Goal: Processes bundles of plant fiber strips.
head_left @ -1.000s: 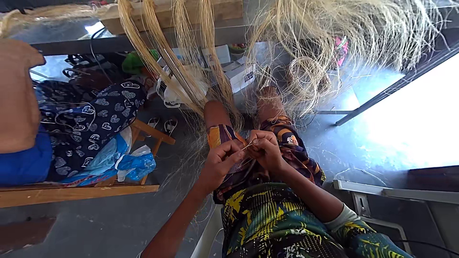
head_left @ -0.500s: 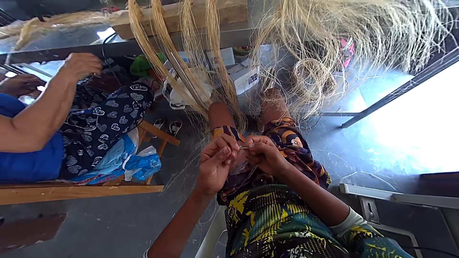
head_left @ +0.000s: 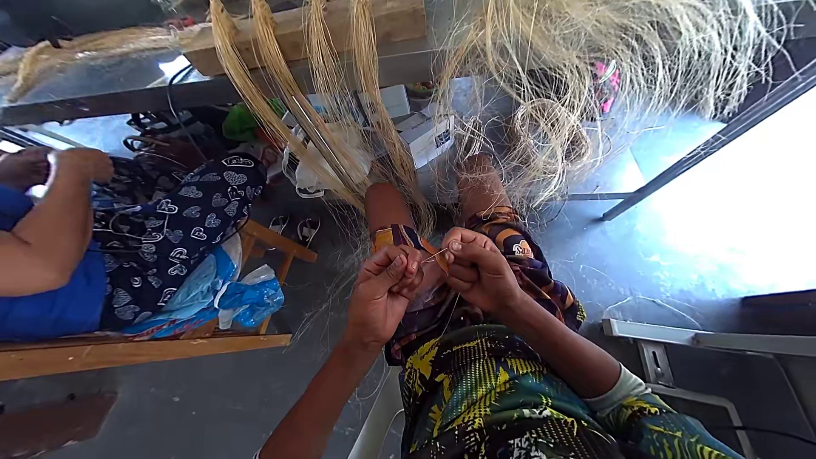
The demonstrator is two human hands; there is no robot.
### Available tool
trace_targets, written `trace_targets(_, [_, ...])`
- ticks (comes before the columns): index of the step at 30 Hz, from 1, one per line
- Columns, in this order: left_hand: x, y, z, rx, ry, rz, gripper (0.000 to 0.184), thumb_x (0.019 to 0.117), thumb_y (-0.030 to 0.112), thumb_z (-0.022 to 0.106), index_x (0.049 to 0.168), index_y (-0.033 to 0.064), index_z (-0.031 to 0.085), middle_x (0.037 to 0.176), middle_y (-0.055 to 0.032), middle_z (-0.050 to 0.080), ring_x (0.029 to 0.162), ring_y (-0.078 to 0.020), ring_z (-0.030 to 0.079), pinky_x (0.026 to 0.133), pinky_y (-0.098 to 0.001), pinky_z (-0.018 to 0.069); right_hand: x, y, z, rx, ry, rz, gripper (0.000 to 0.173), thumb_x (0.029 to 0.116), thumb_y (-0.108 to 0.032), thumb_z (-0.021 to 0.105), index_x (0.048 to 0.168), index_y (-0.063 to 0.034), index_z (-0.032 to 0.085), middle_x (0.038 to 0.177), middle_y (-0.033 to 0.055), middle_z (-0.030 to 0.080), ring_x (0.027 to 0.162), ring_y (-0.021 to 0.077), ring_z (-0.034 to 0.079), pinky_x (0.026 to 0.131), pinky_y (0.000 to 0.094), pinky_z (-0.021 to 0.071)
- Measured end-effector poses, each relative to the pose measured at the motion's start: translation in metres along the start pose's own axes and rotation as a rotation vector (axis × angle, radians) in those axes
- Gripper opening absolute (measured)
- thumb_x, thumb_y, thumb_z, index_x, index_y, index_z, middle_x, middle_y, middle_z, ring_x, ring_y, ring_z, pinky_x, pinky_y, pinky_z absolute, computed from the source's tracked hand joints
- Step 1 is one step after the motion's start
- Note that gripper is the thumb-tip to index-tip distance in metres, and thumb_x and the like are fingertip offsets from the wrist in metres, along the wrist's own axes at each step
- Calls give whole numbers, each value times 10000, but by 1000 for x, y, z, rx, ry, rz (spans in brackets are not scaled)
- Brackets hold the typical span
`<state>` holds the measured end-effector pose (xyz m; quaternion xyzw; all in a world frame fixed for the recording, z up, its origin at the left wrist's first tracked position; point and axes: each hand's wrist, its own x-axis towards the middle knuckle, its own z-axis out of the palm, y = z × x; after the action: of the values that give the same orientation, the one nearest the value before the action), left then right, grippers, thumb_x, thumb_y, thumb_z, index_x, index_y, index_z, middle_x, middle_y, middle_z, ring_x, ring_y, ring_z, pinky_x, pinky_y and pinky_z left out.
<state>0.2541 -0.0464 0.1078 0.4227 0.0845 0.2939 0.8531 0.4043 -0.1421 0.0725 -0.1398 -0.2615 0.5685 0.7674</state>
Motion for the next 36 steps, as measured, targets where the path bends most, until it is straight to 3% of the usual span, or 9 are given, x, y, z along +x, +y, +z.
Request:
trace_targets(10, [0,-3,1,-8,69,6,177,946,64,643,794,109,722,778,3,649,650,-34,562,619,-185,478,0,4,-1,40,48,-13,194,988,-79,536,865,-89,685,563,-96,465,438,-55,364,424,113,294])
trace_targets(13, [2,-3,-2,82,66,68,179,965,80,623,822,125,721,805,18,650,674,-21,560,643,-175,476,0,3,-6,-142,-6,-82,192,1000,-91,527,902,-110,690,573,-109,470,460,-49,374,449,127,308])
trace_targets(16, [6,-3,-12,311,67,224,195,1012,165,583,887,131,730,1076,-26,705,799,-52,642,723,-204,544,0,4,-11,-353,6,-158,189,1017,-80,520,932,-96,688,584,-120,484,473,-51,389,462,134,337])
trace_targets(18, [8,-1,-22,449,57,282,254,1055,268,495,1028,134,709,1281,-58,634,896,-89,658,773,-237,557,0,7,-15,-433,20,-209,187,1032,-71,504,957,-75,675,578,-124,458,478,-46,390,470,141,350])
trace_targets(20, [7,-2,-27,506,126,264,342,1056,278,403,1202,97,654,1332,-73,611,894,-103,665,775,-250,557,1,9,-18,-479,35,-243,186,1036,-63,490,969,-66,663,577,-123,445,485,-39,392,481,147,355])
trace_targets(22, [5,-6,-28,512,195,235,357,1044,214,372,1223,40,627,1196,-75,668,838,-100,667,763,-250,560,1,11,-20,-500,43,-261,187,1036,-58,482,978,-66,659,579,-123,443,490,-34,399,490,153,362])
trace_targets(28, [5,-9,-15,500,235,283,214,1032,83,470,1021,28,676,904,-25,692,740,-54,623,697,-196,530,2,14,-22,-579,48,-297,179,1037,-69,484,990,-77,657,603,-131,452,499,-42,390,490,150,352])
trace_targets(36, [7,-5,-9,492,275,280,174,1011,21,516,958,38,681,810,-19,678,711,-55,630,691,-184,537,0,15,-24,-695,9,-309,170,1038,-69,485,993,-74,650,626,-137,455,520,-52,391,504,142,355])
